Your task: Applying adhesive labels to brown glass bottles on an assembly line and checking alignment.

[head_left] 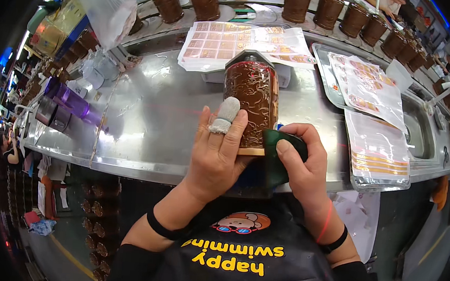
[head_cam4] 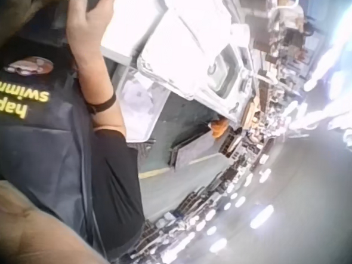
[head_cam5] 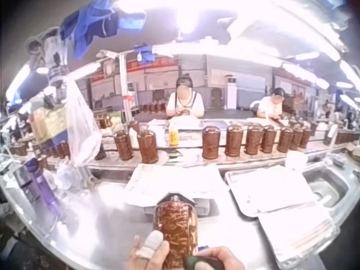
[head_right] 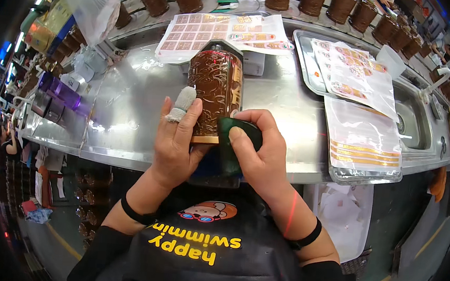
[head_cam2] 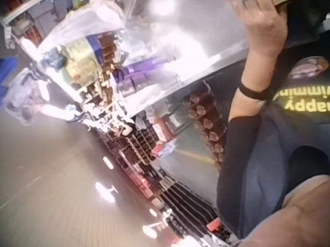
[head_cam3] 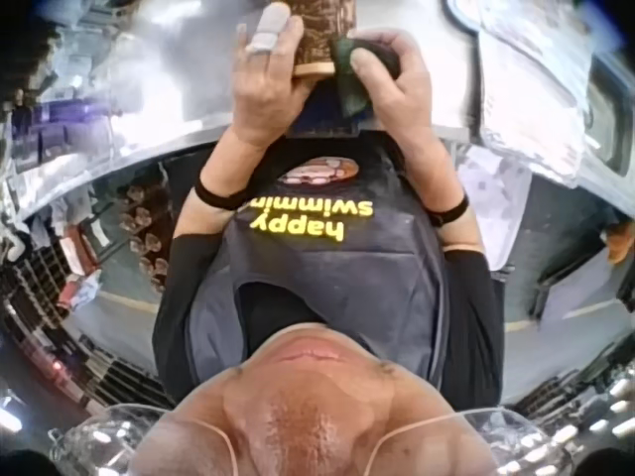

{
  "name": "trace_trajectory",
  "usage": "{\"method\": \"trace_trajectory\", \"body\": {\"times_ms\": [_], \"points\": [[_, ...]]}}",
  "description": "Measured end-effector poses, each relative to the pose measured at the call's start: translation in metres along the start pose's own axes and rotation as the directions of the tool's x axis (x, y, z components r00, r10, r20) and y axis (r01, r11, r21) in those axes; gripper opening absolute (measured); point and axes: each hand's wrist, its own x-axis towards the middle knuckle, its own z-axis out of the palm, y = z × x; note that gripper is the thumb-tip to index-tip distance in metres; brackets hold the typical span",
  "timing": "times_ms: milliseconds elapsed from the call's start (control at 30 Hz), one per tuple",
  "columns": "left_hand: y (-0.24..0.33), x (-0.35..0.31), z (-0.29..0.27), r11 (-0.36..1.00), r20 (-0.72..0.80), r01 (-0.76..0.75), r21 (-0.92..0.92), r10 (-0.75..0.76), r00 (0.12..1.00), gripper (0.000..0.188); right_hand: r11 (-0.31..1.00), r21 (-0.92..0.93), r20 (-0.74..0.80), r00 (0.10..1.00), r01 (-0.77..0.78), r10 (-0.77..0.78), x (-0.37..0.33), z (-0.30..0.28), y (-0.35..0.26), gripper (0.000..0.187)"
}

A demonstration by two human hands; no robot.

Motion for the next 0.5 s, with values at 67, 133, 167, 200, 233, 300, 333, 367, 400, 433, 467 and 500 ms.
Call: {"method": "trace_trajectory", "body": {"times_ms": [67,133,167,200,233,300,333,367,400,433,467,500], "points": [[-0.005,-0.016,0.007,0.989,-0.053,0.094,-0.113,-0.101,0.993,0.064,1.000,-0.001,0.031,0.999,-0.009,0.009,-0.003,0.002,0.002,0.019],[-0.010,-0.028,0.008,0.910,-0.029,0.245,-0.335,-0.270,0.962,0.070,0.999,0.027,0.072,0.997,-0.040,0.038,-0.002,0.004,0.001,0.019],[-0.011,-0.029,0.008,0.910,-0.031,0.244,-0.336,-0.269,0.963,0.070,0.999,0.026,0.073,0.997,-0.038,0.036,-0.002,0.004,0.002,0.019],[-0.006,-0.021,0.003,0.955,-0.012,0.224,-0.194,-0.230,0.973,0.073,1.000,0.002,0.064,0.998,-0.020,0.020,-0.001,0.002,0.003,0.019],[-0.001,-0.014,-0.002,0.980,0.016,0.195,-0.047,-0.194,0.981,0.077,1.000,-0.019,0.055,0.998,-0.003,0.004,-0.001,0.001,0.004,0.019],[0.004,0.000,-0.005,0.997,0.085,0.070,-0.038,-0.066,0.994,0.080,1.000,0.002,0.034,0.999,0.001,-0.001,-0.001,0.000,0.004,0.019],[0.001,0.000,-0.003,0.998,0.064,0.048,-0.030,-0.046,0.997,0.076,1.000,0.028,0.011,1.000,0.007,-0.007,-0.001,0.001,0.003,0.019],[-0.002,-0.004,0.001,0.999,0.043,0.025,-0.021,-0.024,0.999,0.072,1.000,0.030,0.016,1.000,0.006,-0.006,-0.003,0.001,0.002,0.019],[-0.004,-0.007,0.004,0.995,-0.024,0.065,-0.074,-0.067,0.997,0.072,1.000,0.028,0.044,0.999,-0.014,0.013,-0.003,0.001,0.002,0.019],[-0.005,-0.013,0.007,0.986,-0.088,0.097,-0.133,-0.109,0.990,0.071,0.999,0.024,0.066,0.997,-0.034,0.033,-0.004,0.001,0.002,0.020],[-0.010,-0.025,0.011,0.943,-0.045,0.217,-0.254,-0.236,0.971,0.071,0.997,0.065,0.072,0.996,-0.053,0.048,-0.004,0.003,0.002,0.020],[-0.011,-0.025,0.010,0.872,0.005,0.281,-0.401,-0.305,0.952,0.072,0.997,0.063,0.070,0.996,-0.052,0.047,-0.004,0.001,0.003,0.020]]}}
